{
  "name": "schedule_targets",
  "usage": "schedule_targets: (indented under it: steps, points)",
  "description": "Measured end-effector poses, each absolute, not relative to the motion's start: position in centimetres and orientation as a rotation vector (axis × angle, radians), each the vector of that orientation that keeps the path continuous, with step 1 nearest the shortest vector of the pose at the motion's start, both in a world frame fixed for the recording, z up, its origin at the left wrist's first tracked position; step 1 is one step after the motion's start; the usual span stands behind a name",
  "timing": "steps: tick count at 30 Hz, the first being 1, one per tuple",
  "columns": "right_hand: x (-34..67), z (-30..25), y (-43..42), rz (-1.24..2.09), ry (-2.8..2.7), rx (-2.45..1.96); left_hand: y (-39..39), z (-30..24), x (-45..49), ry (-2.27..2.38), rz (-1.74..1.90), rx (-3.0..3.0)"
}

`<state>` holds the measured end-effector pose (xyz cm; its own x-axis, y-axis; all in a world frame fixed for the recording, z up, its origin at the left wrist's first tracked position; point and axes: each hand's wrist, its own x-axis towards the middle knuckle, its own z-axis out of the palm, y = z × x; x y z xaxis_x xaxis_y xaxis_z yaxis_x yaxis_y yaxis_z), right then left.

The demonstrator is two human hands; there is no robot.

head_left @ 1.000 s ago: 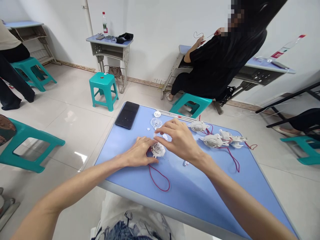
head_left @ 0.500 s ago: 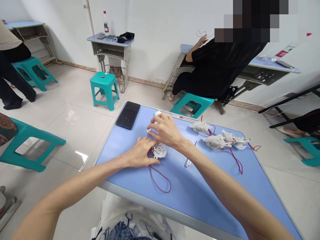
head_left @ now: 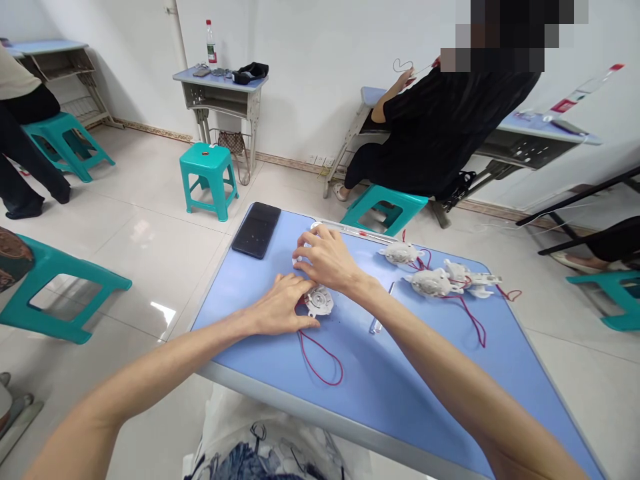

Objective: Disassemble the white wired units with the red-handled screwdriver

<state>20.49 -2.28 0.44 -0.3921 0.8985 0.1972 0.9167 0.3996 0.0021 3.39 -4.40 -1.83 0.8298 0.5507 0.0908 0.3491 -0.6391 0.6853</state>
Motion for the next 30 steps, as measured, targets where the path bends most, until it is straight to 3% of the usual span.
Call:
schedule_targets:
  steps: [21,30]
  points:
    - [20.8,1.0,-2.9,-0.18,-2.415,-1.612,-4.4,-1.6,3.4,0.667,0.379,2.319]
    - [22.2,2.8,-8.6,-0.159,-2.111,-1.473,-4.4,-1.8,3.3,0.67,0.362,2.357]
